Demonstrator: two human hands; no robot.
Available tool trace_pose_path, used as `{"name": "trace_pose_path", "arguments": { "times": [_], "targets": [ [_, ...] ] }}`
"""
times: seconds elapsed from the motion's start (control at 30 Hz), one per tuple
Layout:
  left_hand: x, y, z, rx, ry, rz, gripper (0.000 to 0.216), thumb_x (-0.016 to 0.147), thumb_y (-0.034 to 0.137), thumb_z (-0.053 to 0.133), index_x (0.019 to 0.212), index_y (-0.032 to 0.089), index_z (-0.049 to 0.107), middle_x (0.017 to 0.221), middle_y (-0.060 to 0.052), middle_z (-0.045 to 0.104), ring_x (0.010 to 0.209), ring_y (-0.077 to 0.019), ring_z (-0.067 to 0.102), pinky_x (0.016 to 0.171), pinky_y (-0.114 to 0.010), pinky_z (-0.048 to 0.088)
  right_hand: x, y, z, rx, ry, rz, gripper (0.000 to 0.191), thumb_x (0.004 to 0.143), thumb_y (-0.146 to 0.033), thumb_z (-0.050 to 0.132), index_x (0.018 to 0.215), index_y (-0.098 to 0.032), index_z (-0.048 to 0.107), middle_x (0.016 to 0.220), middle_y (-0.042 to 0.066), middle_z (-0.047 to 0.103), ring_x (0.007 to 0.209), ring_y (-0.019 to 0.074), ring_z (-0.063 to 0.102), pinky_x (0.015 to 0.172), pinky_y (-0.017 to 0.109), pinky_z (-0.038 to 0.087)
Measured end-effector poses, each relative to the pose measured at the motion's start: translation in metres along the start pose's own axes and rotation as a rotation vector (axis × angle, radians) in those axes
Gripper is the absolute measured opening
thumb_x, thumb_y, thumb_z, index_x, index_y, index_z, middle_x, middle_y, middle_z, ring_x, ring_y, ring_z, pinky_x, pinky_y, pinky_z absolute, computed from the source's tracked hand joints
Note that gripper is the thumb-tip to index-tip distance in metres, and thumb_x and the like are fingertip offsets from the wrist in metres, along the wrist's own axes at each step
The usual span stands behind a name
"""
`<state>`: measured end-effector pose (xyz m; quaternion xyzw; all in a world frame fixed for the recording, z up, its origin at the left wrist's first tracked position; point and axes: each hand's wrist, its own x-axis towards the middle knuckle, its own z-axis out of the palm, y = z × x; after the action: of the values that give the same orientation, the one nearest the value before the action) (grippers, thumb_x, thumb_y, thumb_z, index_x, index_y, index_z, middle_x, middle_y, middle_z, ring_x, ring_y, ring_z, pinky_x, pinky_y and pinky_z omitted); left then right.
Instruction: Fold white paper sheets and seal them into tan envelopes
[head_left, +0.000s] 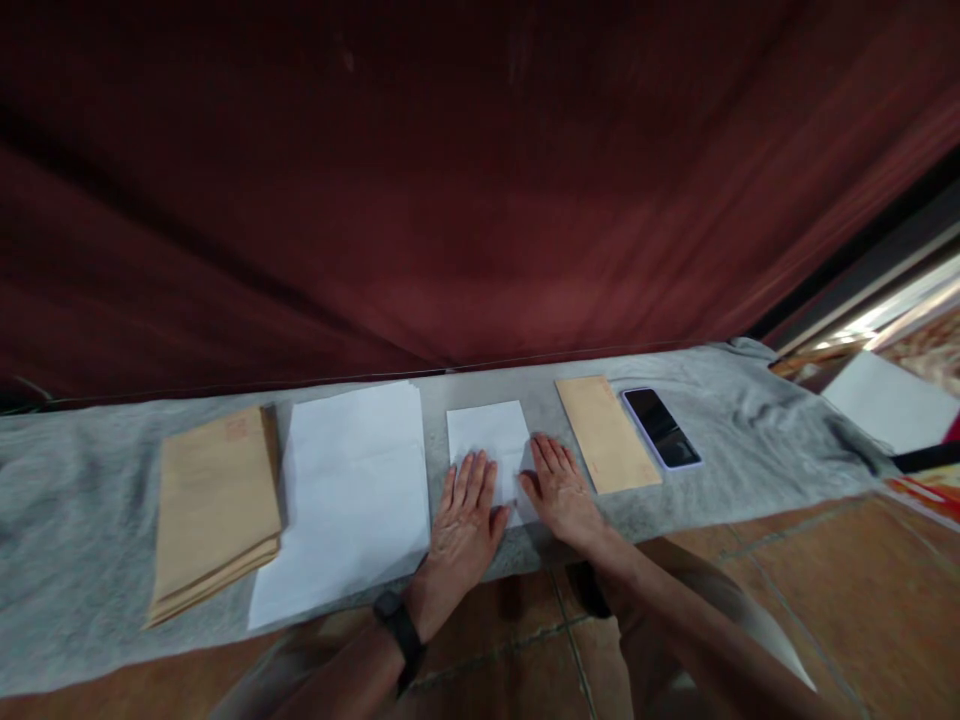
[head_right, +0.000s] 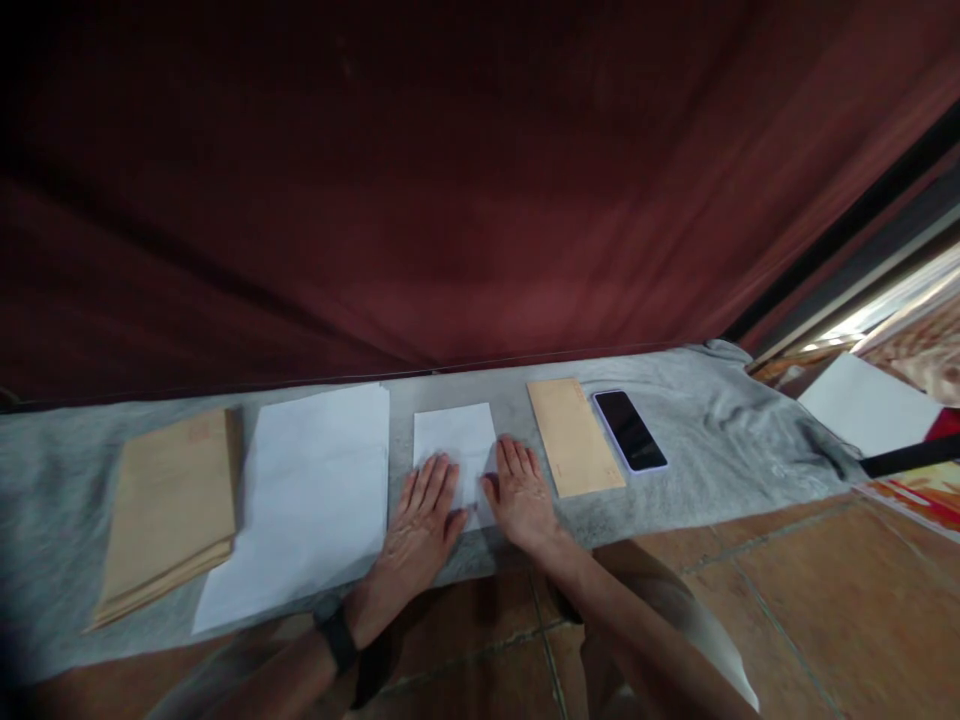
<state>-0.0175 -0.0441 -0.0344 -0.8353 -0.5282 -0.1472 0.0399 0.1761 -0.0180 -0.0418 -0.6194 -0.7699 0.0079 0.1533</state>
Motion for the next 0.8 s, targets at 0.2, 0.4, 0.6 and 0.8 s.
{"name": "trace_pose_path", "arguments": {
  "times": [0.2, 0.4, 0.6, 0.8],
  "targets": [
    [0.002, 0.001, 0.004, -0.008, -0.048, 0.080, 0.055, 0.100, 0.042, 0.045, 0.148, 0.017, 0.047, 0.160, -0.011, 0.040, 0.150, -0.0309, 0.033, 0.122, -0.055, 0.032, 0.030, 0.002, -0.014, 0.113, -0.109, 0.167, 0.031, 0.098, -0.027, 0.048, 0.122, -0.019, 0.065, 0.116, 0.011, 0.070, 0.105, 0.0242, 0.066, 0.092, 0.034, 0.050],
    [0.000, 0.003, 0.003, -0.023, -0.053, 0.058, 0.054, 0.100, 0.041, 0.045, 0.149, 0.017, 0.047, 0.160, -0.011, 0.040, 0.151, -0.0306, 0.031, 0.124, -0.055, 0.028, 0.045, 0.010, -0.008, 0.291, -0.152, 0.337, 0.016, 0.095, -0.025, 0.054, 0.100, -0.020, 0.068, 0.094, 0.006, 0.075, 0.087, 0.0197, 0.070, 0.075, 0.027, 0.050],
    [0.000, 0.003, 0.004, -0.039, -0.033, 0.057, 0.055, 0.100, 0.041, 0.046, 0.149, 0.016, 0.046, 0.160, -0.012, 0.041, 0.151, -0.0310, 0.030, 0.124, -0.056, 0.028, 0.051, 0.017, -0.003, 0.556, -0.122, 0.370, 0.015, 0.087, -0.026, 0.056, 0.088, -0.021, 0.069, 0.078, 0.002, 0.071, 0.073, 0.0172, 0.066, 0.066, 0.026, 0.046],
    [0.001, 0.005, 0.008, -0.022, -0.007, 0.044, 0.062, 0.100, 0.046, 0.045, 0.151, 0.012, 0.042, 0.159, -0.015, 0.041, 0.151, -0.0304, 0.031, 0.124, -0.055, 0.027, 0.055, 0.016, -0.003, 0.670, -0.217, 0.311, 0.024, 0.082, -0.024, 0.050, 0.059, -0.020, 0.053, 0.057, -0.004, 0.052, 0.059, 0.0120, 0.050, 0.055, 0.023, 0.033]
  ]
}}
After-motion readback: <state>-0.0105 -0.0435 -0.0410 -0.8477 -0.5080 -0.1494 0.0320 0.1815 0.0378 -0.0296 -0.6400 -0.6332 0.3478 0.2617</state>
